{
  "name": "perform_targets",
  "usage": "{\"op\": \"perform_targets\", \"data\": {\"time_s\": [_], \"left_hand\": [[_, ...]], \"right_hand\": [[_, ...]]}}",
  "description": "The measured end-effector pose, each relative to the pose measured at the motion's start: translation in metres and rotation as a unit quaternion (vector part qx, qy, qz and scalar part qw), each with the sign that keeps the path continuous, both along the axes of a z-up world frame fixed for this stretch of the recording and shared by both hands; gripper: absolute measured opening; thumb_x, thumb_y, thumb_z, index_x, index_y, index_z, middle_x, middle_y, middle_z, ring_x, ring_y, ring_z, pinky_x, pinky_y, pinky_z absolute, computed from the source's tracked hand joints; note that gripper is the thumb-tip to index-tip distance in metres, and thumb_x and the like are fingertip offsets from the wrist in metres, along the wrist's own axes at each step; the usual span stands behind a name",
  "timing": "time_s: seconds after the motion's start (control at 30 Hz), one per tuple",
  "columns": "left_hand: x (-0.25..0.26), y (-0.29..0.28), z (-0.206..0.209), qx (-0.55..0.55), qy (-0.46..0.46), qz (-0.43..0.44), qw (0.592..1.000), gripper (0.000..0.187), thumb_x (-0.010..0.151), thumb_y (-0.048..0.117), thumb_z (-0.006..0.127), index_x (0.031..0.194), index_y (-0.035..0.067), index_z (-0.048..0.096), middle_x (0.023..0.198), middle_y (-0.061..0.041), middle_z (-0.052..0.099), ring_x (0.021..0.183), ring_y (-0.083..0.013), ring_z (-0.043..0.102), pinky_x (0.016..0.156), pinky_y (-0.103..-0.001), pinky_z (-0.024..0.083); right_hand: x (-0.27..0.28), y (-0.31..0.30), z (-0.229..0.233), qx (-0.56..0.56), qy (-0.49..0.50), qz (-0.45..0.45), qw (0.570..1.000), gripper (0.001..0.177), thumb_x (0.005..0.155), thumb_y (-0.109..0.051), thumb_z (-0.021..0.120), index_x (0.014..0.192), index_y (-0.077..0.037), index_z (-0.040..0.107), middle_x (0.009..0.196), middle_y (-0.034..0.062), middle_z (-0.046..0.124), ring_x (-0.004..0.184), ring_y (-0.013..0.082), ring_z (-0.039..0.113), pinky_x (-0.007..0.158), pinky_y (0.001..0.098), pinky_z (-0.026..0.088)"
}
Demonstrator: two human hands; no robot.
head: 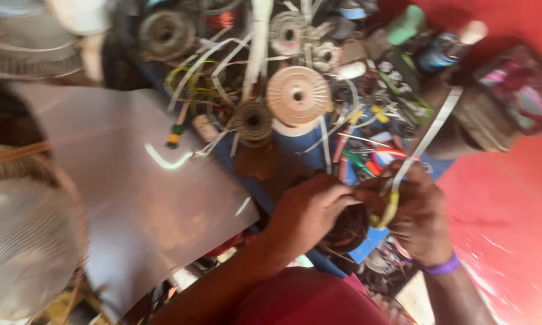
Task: The person is repairing an electrical component, likely a motor stator, by stripping, bending, and inserting copper wires into slots. They use pliers and scissors to manipulate the wires and secure them in place.
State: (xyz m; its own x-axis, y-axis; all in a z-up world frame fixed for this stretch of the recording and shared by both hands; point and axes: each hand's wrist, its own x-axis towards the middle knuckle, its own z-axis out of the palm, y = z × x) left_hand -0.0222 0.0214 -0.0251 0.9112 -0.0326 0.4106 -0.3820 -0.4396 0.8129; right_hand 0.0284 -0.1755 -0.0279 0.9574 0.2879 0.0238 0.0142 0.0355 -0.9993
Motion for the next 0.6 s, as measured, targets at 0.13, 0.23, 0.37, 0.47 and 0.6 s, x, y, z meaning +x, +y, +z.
{"op": "perform_targets", "data": {"time_s": [0.13,0.23,0.37,0.47,0.6], "left_hand": [[0.001,0.017,-0.009,-0.021,0.035,-0.004,0.999,0.013,0.091,0.016,0.076,0.103,0.012,0.073,0.092,-0.011,0.07,0.081,-0.0294,0.07,0.07,-0.039,0.055],[0.007,0.041,-0.026,-0.015,0.061,0.071,0.996,0.01,0.095,0.02,0.072,0.103,0.014,0.075,0.093,-0.009,0.073,0.082,-0.028,0.072,0.072,-0.039,0.056],[0.017,0.088,-0.066,0.145,0.153,0.294,0.932,0.023,0.098,0.033,0.068,0.104,0.012,0.073,0.096,-0.01,0.073,0.083,-0.0332,0.069,0.071,-0.046,0.053],[0.02,0.11,-0.094,0.172,0.146,0.348,0.91,0.031,0.094,0.034,0.07,0.107,0.006,0.07,0.103,-0.014,0.069,0.089,-0.0361,0.068,0.072,-0.048,0.052],[0.027,0.119,-0.12,0.16,0.154,0.347,0.911,0.043,0.092,0.035,0.072,0.118,0.001,0.066,0.109,-0.018,0.065,0.093,-0.0382,0.066,0.075,-0.049,0.052]], "right_hand": [[0.006,-0.011,-0.017,0.014,0.011,0.046,0.999,0.035,0.087,0.005,0.074,0.117,-0.005,0.058,0.099,0.0135,0.074,0.087,0.0204,0.075,0.072,0.031,0.061],[0.045,-0.026,-0.047,0.247,0.134,-0.031,0.959,0.026,0.092,-0.01,0.072,0.11,-0.001,0.056,0.097,0.0148,0.071,0.082,0.0253,0.074,0.079,0.0381,0.063],[0.124,-0.036,-0.096,-0.06,-0.078,-0.121,0.988,0.035,0.091,0.003,0.077,0.116,-0.006,0.055,0.104,0.0086,0.069,0.087,0.0147,0.069,0.073,0.0328,0.059],[0.151,-0.033,-0.12,-0.227,-0.093,-0.198,0.949,0.036,0.089,-0.005,0.08,0.116,-0.004,0.057,0.091,0.0077,0.076,0.073,0.0135,0.071,0.059,0.0305,0.056],[0.162,-0.028,-0.135,-0.367,-0.164,-0.229,0.887,0.033,0.09,-0.015,0.083,0.114,-0.003,0.063,0.081,0.0085,0.077,0.07,0.0127,0.074,0.068,0.029,0.059]]}}
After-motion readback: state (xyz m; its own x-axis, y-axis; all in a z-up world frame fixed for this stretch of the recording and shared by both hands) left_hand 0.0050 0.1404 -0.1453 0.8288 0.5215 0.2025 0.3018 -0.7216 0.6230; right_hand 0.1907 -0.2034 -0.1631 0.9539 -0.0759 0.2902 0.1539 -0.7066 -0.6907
